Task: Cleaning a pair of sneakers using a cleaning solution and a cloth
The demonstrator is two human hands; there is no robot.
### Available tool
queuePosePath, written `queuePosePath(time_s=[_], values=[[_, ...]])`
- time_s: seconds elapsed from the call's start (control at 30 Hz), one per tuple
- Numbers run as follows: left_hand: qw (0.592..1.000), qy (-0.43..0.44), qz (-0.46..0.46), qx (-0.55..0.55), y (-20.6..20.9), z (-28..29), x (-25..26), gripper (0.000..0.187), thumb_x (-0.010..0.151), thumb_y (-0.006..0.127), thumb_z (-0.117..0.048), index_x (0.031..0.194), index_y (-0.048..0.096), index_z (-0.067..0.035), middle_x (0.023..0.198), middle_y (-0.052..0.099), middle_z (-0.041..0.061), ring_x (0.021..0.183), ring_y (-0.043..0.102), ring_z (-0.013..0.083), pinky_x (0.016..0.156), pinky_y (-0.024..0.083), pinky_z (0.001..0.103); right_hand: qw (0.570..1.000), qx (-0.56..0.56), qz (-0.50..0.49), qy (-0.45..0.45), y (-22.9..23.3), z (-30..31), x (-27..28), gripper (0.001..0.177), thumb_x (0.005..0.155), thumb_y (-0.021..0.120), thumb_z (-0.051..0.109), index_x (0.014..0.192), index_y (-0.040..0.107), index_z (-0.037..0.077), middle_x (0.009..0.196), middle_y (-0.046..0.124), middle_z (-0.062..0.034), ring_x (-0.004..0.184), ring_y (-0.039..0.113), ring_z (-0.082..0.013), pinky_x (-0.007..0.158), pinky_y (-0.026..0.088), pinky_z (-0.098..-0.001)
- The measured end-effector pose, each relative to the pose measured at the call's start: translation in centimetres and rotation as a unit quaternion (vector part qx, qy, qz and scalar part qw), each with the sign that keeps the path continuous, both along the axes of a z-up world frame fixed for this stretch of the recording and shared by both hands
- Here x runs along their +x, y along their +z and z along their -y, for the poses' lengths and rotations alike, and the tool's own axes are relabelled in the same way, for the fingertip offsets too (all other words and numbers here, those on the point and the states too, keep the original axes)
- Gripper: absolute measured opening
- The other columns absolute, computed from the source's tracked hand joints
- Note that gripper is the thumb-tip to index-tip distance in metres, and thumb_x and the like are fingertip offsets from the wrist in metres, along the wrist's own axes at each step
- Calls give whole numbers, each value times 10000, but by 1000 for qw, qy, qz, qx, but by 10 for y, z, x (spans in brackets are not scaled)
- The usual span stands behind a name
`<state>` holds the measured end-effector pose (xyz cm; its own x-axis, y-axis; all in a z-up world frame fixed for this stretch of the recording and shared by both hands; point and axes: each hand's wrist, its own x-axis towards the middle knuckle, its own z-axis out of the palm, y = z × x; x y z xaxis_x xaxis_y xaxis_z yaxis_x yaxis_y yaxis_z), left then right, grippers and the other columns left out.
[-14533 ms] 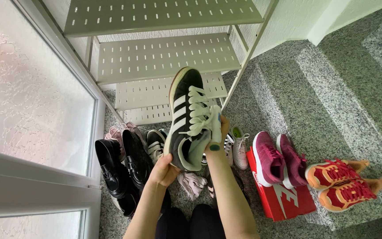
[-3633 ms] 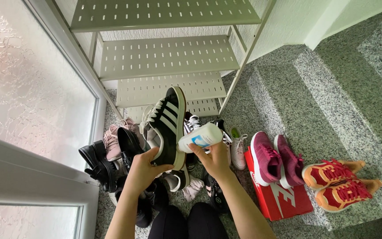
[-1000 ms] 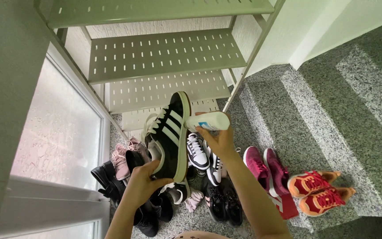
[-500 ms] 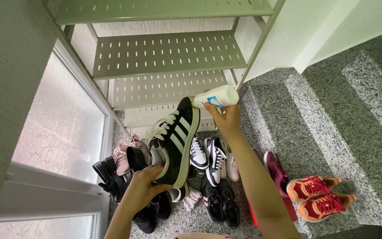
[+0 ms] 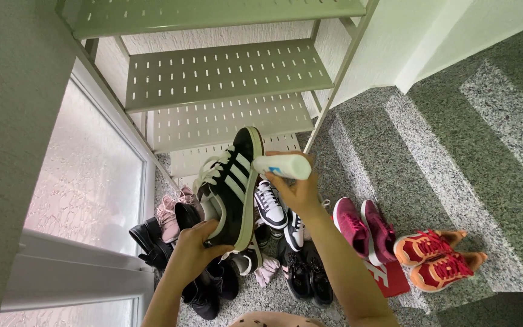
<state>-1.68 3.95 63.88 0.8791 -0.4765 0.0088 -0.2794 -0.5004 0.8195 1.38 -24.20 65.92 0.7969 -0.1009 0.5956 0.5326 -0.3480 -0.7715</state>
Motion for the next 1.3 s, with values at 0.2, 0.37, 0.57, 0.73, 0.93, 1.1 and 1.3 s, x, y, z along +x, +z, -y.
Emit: queuePosePath(time_s=[0.2, 0.37, 0.57, 0.73, 0.93, 1.1, 1.3], values=[[999, 20, -29, 0, -1, -4, 5, 339, 747, 938, -272, 846, 658, -106, 772, 643, -12, 683, 570, 106, 594, 444, 273, 989, -97, 112, -32, -2, -6, -4, 395, 918, 785, 137, 1269, 622, 55, 1275, 630, -88, 1217, 602, -238, 1090, 487, -338], [999, -3, 29, 37, -10, -13, 6, 393, 771, 937, -302, 810, 595, -112, 727, 558, -13, 661, 503, 138, 596, 385, 304, 1000, -1, -11, -1, -9, 5, 11, 453, 885, 776, 209, 1252, 613, 0, 1247, 640, -214, 1169, 660, -370, 899, 651, -366], [998, -40, 52, -10, 5, -17, 4, 375, 741, 902, -221, 1064, 748, -109, 975, 740, 15, 904, 689, 169, 794, 532, 299, 999, 11, -27, -45, 22, 15, 29, 332, 902, 748, 220, 1184, 670, 62, 1161, 743, -147, 1104, 731, -283, 906, 628, -384], [992, -82, 87, 50, 8, -31, 5, 309, 804, 859, -295, 887, 644, -87, 967, 712, 30, 874, 666, 197, 744, 525, 337, 997, 67, -5, -31, 33, 29, 49, 306, 887, 771, 191, 1136, 664, 49, 1129, 755, -137, 1128, 723, -291, 879, 644, -377], [978, -132, 129, 98, 20, -46, 5, 217, 882, 772, -234, 849, 597, -111, 886, 671, 17, 879, 644, 215, 729, 517, 357, 992, 120, -36, 7, 35, 51, 72, 581, 887, 770, 175, 1343, 432, 52, 1178, 661, -153, 1121, 664, -280, 923, 597, -389], [969, -169, 144, 105, 24, -57, 7, 152, 878, 768, -171, 923, 656, -80, 894, 704, 42, 960, 659, 250, 817, 572, 406, 980, 156, -61, 104, 44, 56, 94, 504, 925, 754, 241, 1279, 425, 97, 1047, 547, -32, 997, 568, -173, 880, 520, -311], [971, -168, 128, 109, 16, -66, 11, 156, 888, 759, -180, 931, 640, -89, 898, 699, 36, 904, 653, 243, 774, 531, 378, 968, 162, -154, 113, 39, 55, 102, 577, 901, 739, 235, 1356, 415, 87, 1108, 594, -61, 1073, 601, -207, 966, 540, -361]])
